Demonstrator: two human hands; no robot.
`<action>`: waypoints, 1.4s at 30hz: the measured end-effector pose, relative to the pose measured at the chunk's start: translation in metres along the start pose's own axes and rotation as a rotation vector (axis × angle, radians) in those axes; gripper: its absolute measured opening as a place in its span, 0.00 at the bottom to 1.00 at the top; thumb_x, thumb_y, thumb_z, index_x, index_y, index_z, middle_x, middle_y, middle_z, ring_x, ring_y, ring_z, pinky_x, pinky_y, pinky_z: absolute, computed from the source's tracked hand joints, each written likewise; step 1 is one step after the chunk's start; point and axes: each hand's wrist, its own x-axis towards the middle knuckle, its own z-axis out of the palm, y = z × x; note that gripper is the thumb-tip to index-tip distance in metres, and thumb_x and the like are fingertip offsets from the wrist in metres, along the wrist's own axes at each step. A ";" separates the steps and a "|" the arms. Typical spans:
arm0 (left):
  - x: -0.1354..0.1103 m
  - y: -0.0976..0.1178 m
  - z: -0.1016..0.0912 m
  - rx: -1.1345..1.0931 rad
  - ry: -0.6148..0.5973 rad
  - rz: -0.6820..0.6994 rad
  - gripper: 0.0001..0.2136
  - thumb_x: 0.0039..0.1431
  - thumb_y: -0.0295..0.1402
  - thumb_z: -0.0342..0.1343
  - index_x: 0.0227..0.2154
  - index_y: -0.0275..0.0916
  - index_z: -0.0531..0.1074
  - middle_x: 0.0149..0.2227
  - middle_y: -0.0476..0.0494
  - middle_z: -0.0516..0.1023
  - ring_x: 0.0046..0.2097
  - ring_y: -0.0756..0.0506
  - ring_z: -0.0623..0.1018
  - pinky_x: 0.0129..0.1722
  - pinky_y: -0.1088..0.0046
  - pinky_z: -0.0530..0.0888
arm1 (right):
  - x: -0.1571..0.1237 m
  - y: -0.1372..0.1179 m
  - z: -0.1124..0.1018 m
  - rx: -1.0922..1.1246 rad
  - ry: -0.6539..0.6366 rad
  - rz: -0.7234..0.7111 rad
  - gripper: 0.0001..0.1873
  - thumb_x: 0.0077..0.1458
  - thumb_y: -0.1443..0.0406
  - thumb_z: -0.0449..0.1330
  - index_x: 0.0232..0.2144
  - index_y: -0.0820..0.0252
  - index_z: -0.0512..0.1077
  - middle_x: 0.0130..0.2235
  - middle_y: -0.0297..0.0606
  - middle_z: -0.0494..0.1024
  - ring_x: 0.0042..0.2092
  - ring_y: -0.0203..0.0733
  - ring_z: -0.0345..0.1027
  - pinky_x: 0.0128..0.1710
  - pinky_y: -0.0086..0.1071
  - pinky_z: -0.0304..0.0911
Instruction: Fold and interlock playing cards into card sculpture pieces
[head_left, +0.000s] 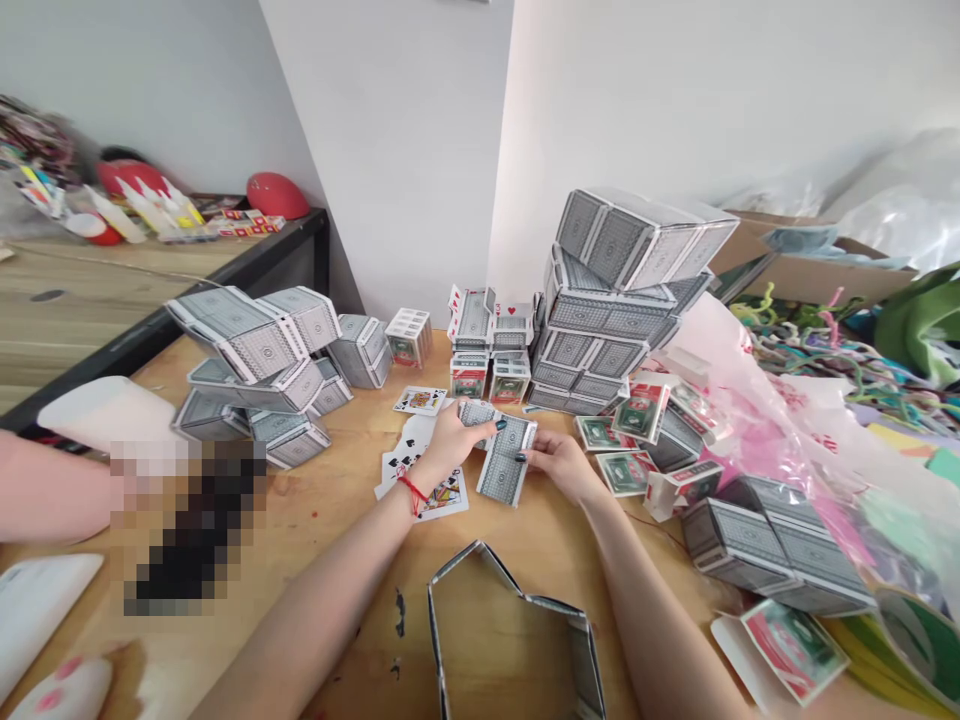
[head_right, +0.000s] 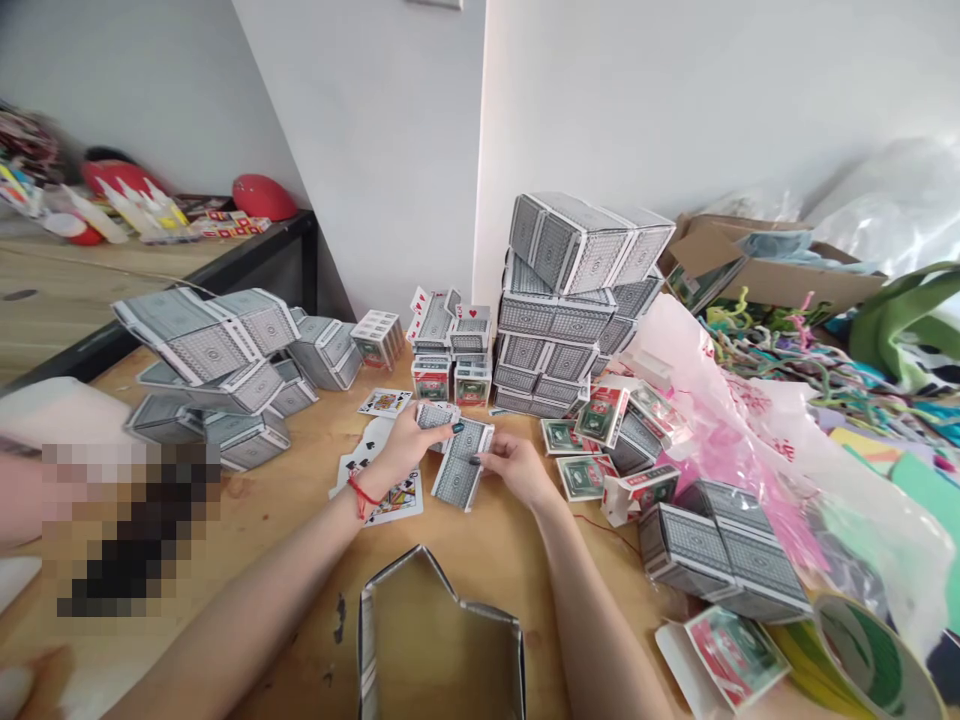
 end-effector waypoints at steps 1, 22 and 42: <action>0.000 -0.001 0.000 0.016 0.002 0.013 0.12 0.40 0.32 0.62 0.29 0.36 0.68 0.28 0.49 0.73 0.30 0.50 0.72 0.33 0.73 0.68 | 0.001 0.001 0.001 -0.022 0.011 -0.003 0.14 0.39 0.60 0.66 0.31 0.60 0.73 0.30 0.37 0.78 0.35 0.43 0.71 0.37 0.37 0.66; -0.007 -0.003 0.005 0.174 -0.059 0.109 0.10 0.47 0.34 0.57 0.33 0.37 0.67 0.31 0.48 0.73 0.33 0.48 0.72 0.36 0.70 0.69 | 0.012 0.013 0.014 -0.395 0.621 -0.090 0.23 0.49 0.48 0.52 0.15 0.59 0.61 0.16 0.28 0.59 0.20 0.32 0.50 0.20 0.27 0.48; -0.006 0.001 0.007 0.073 -0.035 0.050 0.12 0.46 0.36 0.59 0.31 0.37 0.66 0.30 0.49 0.72 0.32 0.49 0.71 0.34 0.72 0.69 | -0.001 -0.003 0.005 -0.080 0.113 -0.110 0.21 0.44 0.50 0.61 0.34 0.60 0.72 0.30 0.36 0.76 0.35 0.43 0.68 0.38 0.35 0.62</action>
